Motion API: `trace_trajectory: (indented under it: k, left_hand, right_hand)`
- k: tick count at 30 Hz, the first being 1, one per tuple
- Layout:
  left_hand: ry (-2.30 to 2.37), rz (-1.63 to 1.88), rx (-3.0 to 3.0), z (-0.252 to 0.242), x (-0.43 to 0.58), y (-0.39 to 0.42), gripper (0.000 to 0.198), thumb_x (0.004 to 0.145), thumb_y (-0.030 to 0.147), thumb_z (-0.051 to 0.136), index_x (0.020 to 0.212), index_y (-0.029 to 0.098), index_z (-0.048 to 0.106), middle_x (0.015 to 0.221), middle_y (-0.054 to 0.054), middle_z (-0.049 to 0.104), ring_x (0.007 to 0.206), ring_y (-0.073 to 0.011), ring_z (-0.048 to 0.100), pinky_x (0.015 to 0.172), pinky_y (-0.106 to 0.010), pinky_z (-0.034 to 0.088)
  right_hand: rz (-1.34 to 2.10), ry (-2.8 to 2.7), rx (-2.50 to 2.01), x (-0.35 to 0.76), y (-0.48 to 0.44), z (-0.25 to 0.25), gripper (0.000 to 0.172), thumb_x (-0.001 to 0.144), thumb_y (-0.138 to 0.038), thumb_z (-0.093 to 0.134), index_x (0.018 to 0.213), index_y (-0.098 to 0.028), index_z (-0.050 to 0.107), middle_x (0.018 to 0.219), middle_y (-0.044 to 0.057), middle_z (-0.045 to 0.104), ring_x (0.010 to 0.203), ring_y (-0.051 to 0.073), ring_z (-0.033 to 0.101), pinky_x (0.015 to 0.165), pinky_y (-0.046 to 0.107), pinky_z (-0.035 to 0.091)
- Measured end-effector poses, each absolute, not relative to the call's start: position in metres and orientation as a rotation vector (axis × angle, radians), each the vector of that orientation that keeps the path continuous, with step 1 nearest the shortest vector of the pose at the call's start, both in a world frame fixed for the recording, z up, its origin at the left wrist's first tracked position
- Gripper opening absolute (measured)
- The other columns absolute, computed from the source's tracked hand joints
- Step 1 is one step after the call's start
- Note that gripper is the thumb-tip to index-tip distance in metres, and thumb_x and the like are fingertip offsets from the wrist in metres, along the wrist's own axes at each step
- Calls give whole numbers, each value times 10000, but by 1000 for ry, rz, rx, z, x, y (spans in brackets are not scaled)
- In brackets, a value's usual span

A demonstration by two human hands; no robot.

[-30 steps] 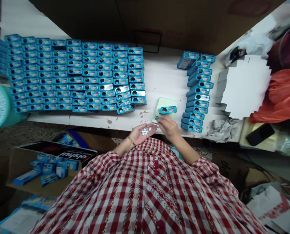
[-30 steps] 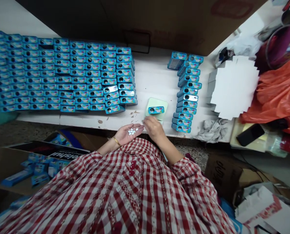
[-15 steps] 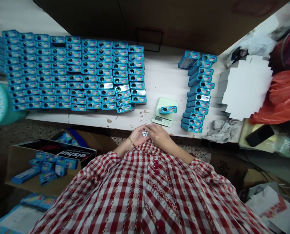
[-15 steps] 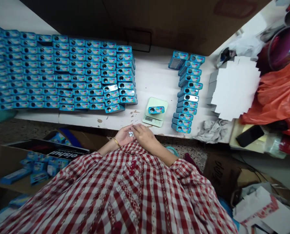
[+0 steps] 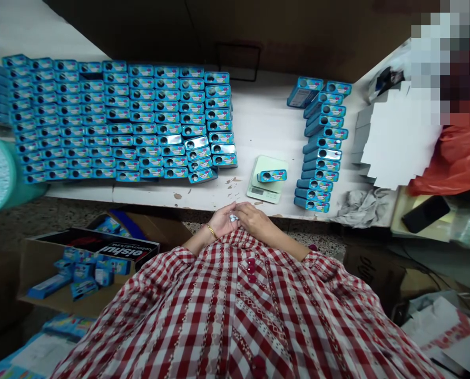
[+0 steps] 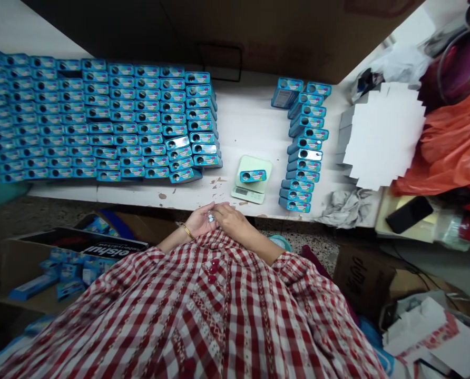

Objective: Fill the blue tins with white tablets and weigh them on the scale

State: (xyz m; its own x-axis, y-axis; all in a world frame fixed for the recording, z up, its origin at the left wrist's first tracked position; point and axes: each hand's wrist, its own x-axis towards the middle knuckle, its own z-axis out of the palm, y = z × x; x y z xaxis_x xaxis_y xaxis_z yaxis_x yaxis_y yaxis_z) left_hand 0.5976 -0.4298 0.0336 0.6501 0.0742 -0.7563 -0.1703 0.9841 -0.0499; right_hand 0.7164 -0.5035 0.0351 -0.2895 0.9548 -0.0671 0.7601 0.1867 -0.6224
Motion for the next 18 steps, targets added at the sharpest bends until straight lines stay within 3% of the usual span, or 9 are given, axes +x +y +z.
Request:
trace_trajectory:
  k: [5, 8, 13, 18]
  left_hand:
    - [876, 218, -119, 36, 608, -427, 332, 895, 173, 316, 871, 65, 630, 674, -64, 640, 640, -127, 605, 806, -311, 471]
    - [861, 275, -98, 39, 621, -421, 286, 873, 154, 362, 796, 70, 625, 684, -64, 646, 643, -120, 607, 832, -307, 462]
    - [820, 262, -42, 44, 631, -413, 315, 866, 196, 366, 935, 23, 619, 879, -158, 669, 886, -194, 627, 880, -328, 439]
    - [846, 258, -34, 43, 623, -413, 338, 856, 217, 379, 1026, 20, 596, 1020, -188, 646, 1033, -232, 581, 934, -351, 408]
  right_hand:
    - [723, -1933, -1547, 732, -501, 28, 227, 877, -173, 415, 1014, -150, 594, 980, 96, 618, 985, 178, 539, 844, 346, 490]
    - [626, -1874, -1574, 746, -496, 33, 213, 881, -181, 413, 964, -159, 607, 950, 93, 630, 938, 168, 566, 823, 334, 499]
    - [361, -1650, -1716, 780, -480, 39, 173, 856, -181, 464, 922, -162, 622, 903, 85, 640, 908, 165, 584, 804, 319, 506]
    - [334, -1567, -1826, 808, -472, 27, 203, 854, -170, 443, 914, -183, 637, 971, 89, 634, 914, 162, 598, 807, 322, 513]
